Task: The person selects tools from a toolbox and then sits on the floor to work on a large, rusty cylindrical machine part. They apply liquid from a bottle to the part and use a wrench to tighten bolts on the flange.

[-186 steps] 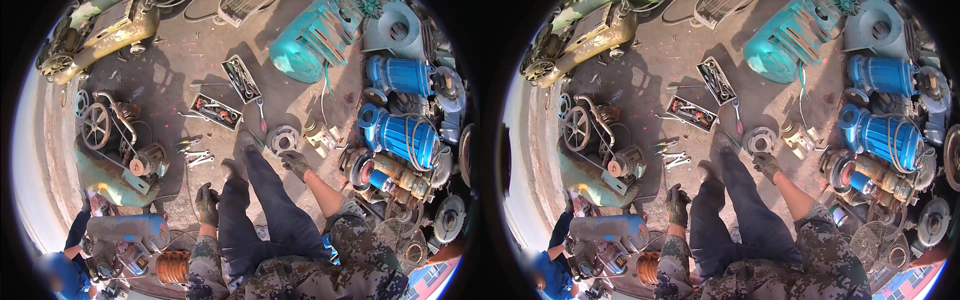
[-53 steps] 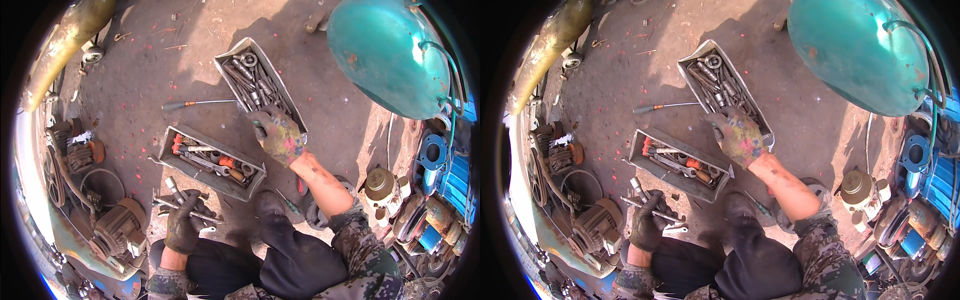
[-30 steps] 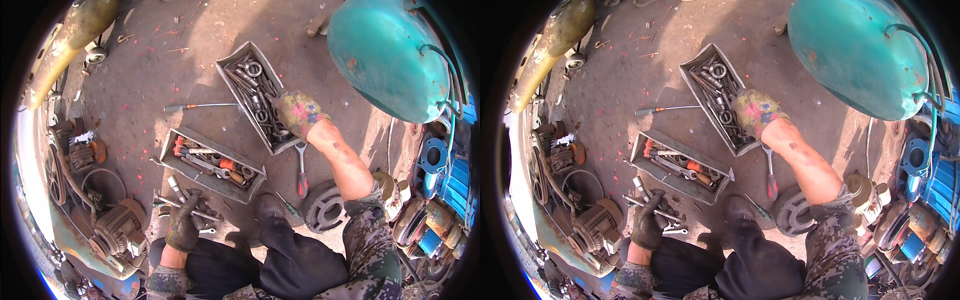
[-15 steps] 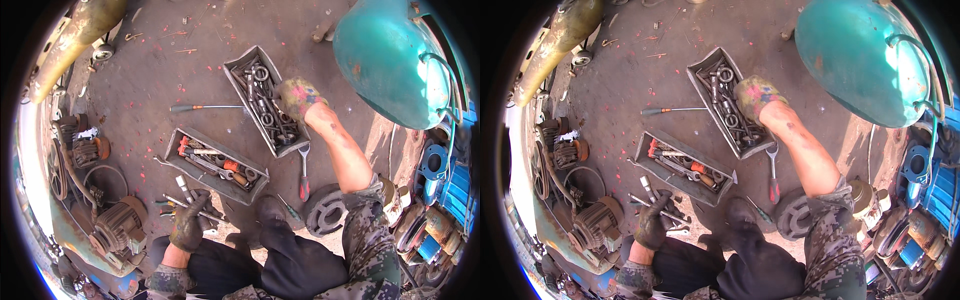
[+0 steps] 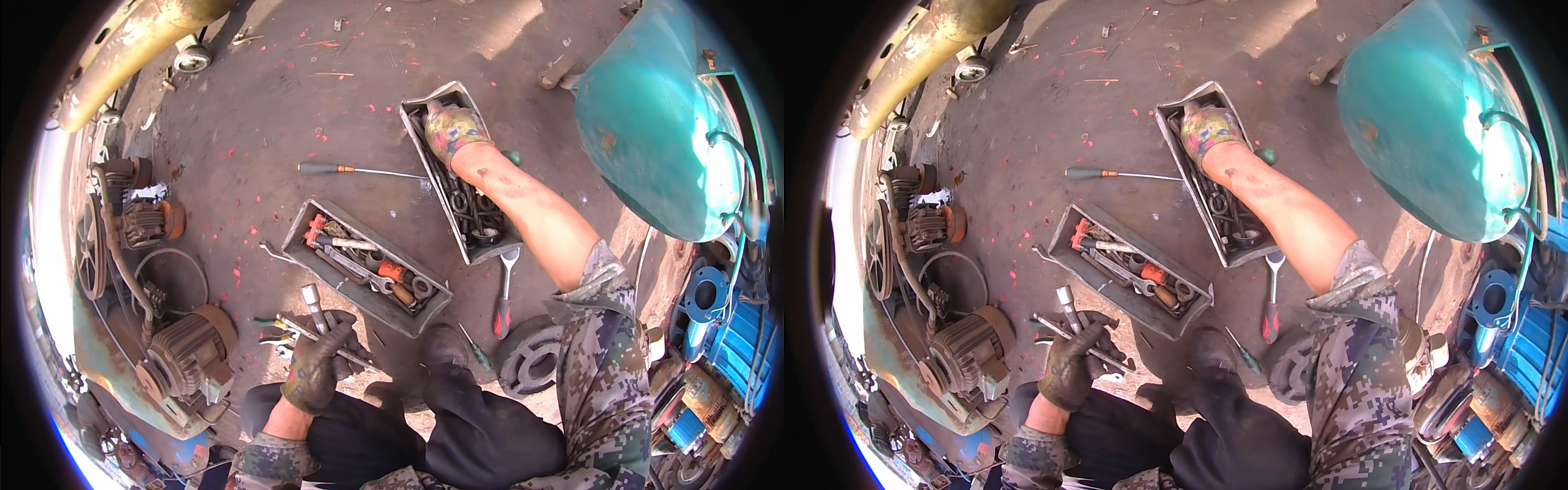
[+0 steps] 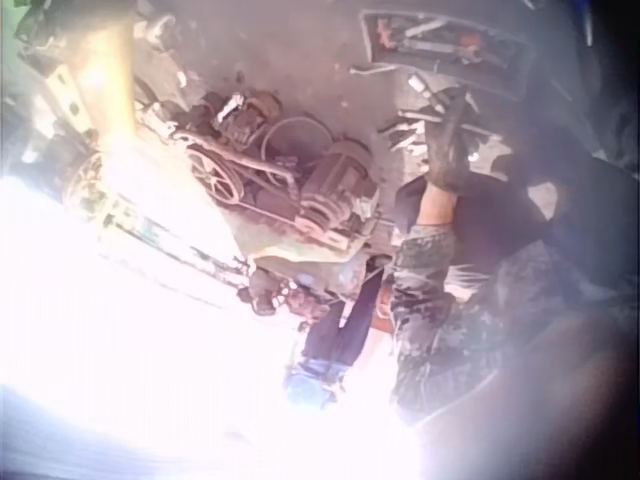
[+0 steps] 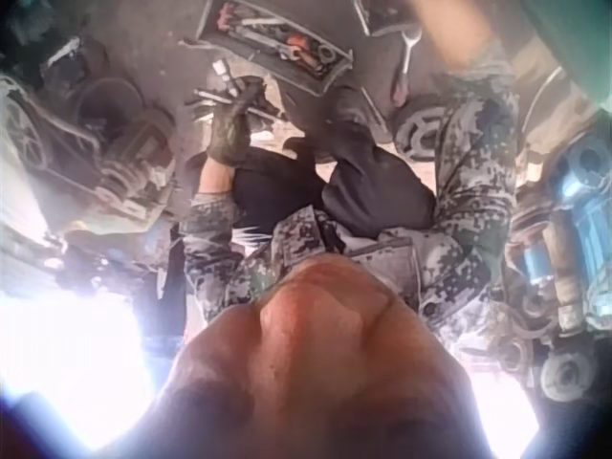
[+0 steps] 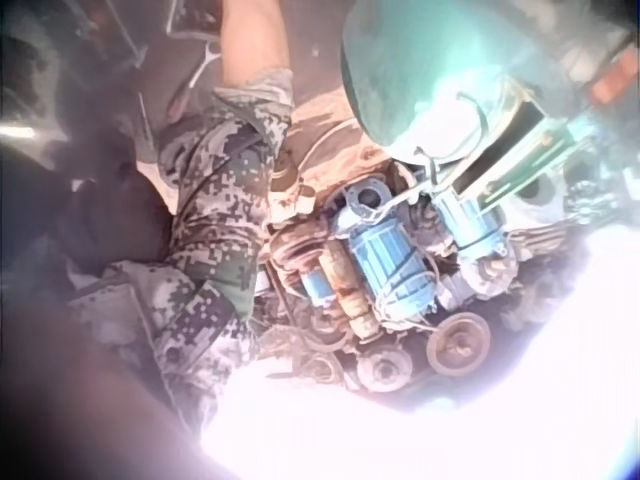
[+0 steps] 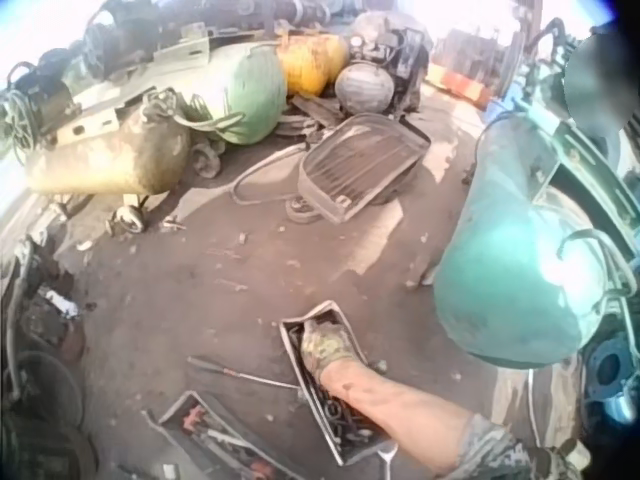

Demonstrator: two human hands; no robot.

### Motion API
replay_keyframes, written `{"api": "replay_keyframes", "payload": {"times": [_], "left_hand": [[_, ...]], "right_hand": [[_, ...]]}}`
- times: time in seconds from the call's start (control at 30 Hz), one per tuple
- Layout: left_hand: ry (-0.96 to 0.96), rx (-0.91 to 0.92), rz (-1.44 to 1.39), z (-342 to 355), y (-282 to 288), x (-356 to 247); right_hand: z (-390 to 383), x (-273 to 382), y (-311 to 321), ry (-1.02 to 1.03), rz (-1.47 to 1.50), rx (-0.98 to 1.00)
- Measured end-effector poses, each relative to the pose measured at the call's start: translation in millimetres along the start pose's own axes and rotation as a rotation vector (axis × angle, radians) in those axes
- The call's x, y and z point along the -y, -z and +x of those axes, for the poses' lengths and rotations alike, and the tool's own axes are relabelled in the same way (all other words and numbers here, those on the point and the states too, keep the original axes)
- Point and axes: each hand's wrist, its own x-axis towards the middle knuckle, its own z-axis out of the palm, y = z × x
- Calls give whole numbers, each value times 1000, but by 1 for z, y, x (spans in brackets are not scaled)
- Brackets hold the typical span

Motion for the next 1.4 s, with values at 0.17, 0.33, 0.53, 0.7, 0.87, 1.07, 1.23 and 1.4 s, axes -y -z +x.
{"api": "replay_keyframes", "payload": {"times": [0.17, 0.33, 0.53, 0.7, 0.87, 1.07, 1.23, 1.4], "left_hand": [[-26, -7, -28, -4, 6, 4], [-11, 2, -35, -9, 13, 4], [33, 25, -42, -2, 15, 2], [9, 60, -24, 12, 4, 3], [74, 114, 41, 16, -15, -4], [77, 98, 96, 23, -28, -2], [27, 134, 54, 27, -36, 2], [-4, 181, 144, 28, -41, -8]], "right_hand": [[-3, -3, -5, 117, -270, -154], [2, -3, -2, 179, -404, -20], [-49, -8, 77, 45, -54, -35], [-107, -19, 92, -105, 1288, 141], [-136, -24, 75, 7, 1459, 158], [-151, -33, 70, -11, 1557, 163], [-190, -8, 60, -19, 1419, 289], [-234, 27, 42, -125, 1534, 442]]}}
